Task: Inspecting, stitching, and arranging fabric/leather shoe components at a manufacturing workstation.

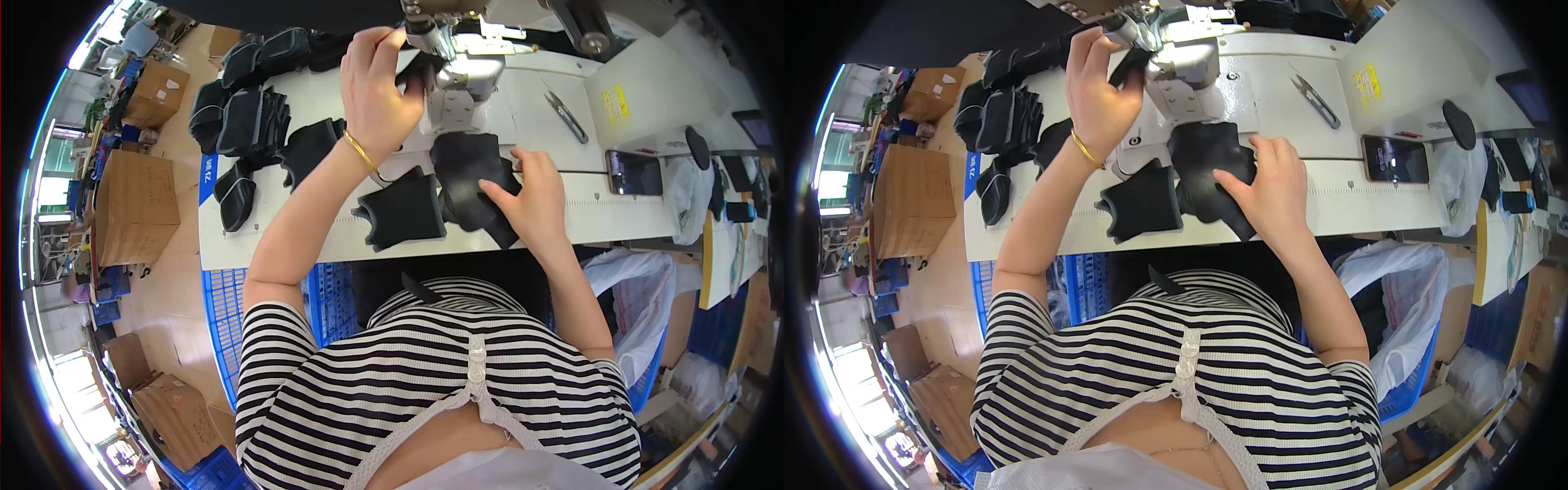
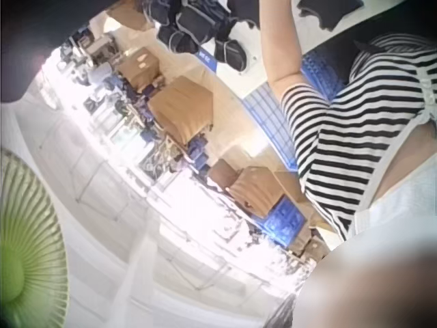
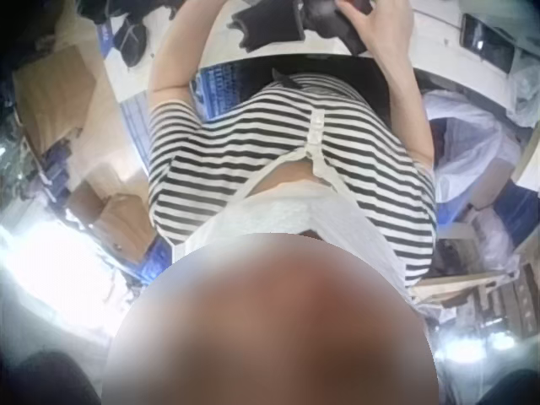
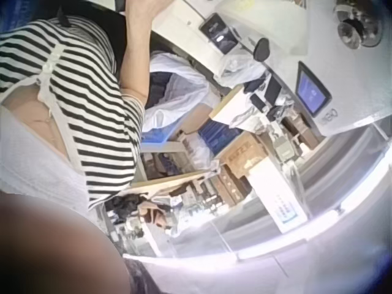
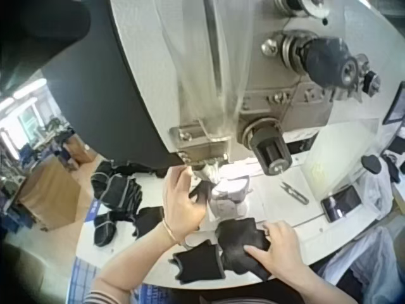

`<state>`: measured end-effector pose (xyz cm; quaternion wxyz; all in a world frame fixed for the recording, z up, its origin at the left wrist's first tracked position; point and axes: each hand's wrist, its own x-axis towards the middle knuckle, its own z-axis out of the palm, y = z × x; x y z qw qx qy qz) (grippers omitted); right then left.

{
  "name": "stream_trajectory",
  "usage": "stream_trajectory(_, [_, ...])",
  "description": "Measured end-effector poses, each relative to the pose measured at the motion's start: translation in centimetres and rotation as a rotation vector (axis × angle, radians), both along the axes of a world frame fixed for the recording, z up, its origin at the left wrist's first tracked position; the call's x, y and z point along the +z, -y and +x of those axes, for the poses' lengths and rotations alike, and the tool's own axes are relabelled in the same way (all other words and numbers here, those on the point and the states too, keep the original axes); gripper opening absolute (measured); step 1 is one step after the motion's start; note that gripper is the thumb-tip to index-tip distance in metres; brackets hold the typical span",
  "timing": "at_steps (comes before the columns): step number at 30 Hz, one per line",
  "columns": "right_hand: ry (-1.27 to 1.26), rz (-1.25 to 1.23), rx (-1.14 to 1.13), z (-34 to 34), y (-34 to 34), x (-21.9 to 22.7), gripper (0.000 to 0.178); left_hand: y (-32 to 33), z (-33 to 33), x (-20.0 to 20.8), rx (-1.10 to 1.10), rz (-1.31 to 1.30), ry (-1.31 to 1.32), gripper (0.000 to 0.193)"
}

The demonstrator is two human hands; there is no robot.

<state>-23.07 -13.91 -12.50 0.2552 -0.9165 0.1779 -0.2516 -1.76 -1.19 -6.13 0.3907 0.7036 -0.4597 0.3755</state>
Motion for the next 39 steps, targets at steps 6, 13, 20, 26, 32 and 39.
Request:
stream_trajectory(6, [-0.030, -0.073, 0.006, 0.1, -0.3, -1.8, 0.056, -2.3, 1.8, 0.7, 0.034, 0.119, 0.126, 0.031])
stream_trajectory(13, [0.018, -0.100, 0.032, 0.5, -0.5, -1.8, 0.050, -13.2, 1.8, -2.8, 0.224, 0.557, 0.131, 0.047])
stream_trajectory(20, [0.165, -0.276, 0.007, 0.8, -1.6, -1.9, 0.030, -10.0, -7.3, -7.1, -0.218, 0.545, -0.333, 0.044])
stream_trajectory(26, [0.339, -0.113, 0.123, 2.0, -0.3, -1.2, 0.014, -7.7, -7.2, -8.8, -0.179, 0.440, -0.505, 0.028])
stream_trajectory(32, [0.207, 0.245, 0.081, 1.6, -0.6, 0.4, 0.014, -8.3, -7.5, -8.9, -0.225, 0.323, -0.519, 0.022])
stream_trajectory(39, [0.315, 0.148, 0.153, 0.6, -1.1, 4.7, 0.011, -9.0, -9.2, 0.9, -0.461, 0.162, -0.848, 0.022])
